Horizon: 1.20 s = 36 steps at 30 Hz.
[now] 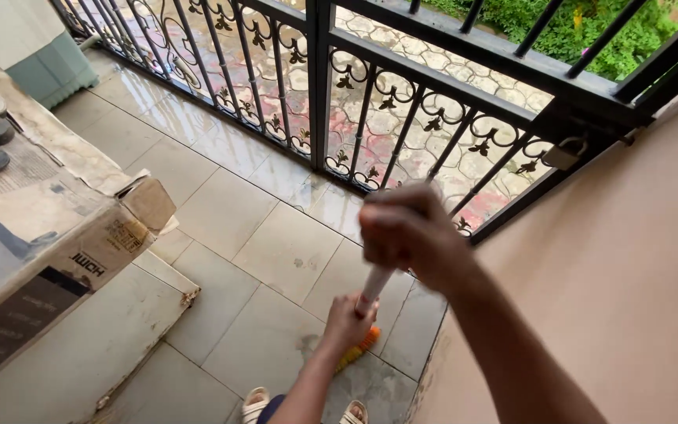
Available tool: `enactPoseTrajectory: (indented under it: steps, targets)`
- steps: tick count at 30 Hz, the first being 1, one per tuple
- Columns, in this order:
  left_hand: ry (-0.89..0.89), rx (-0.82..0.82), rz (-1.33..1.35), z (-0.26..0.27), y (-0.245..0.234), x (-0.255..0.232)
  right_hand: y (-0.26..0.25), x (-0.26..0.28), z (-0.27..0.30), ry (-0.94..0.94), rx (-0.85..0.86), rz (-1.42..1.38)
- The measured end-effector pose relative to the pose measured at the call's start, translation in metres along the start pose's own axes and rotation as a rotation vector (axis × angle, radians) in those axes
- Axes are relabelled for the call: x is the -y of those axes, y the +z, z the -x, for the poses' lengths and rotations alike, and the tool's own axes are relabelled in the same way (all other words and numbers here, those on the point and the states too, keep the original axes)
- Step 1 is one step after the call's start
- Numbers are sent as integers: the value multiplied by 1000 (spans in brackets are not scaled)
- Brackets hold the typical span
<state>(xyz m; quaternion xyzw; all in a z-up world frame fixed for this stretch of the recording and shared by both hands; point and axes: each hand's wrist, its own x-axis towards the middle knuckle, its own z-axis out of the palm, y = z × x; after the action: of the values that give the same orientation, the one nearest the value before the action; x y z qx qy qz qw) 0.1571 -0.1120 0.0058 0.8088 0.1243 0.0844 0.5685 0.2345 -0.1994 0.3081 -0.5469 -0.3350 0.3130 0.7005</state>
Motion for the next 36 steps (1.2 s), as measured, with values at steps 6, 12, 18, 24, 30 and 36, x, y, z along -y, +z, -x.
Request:
enactPoseTrajectory:
  steps: [6, 12, 18, 24, 30, 36]
  targets:
    - [-42, -216, -217, -46, -7, 95, 22, -42, -2, -260, 72, 180]
    - [-101, -427, -219, -120, -90, 196, 34, -120, -52, -449, 239, 265]
    - [-197, -600, -210, -230, -196, 164, 26, -138, -200, -341, 246, 255]
    - [-63, -690, -208, -294, -276, 137, 63, -48, -363, -326, 379, 107]
    - [-789, -836, -132, -284, -311, 89, 138, -44, -449, -75, 378, 184]
    - [109, -882, 1799, -325, -300, 258, 173, -90, -481, -154, 405, 284]
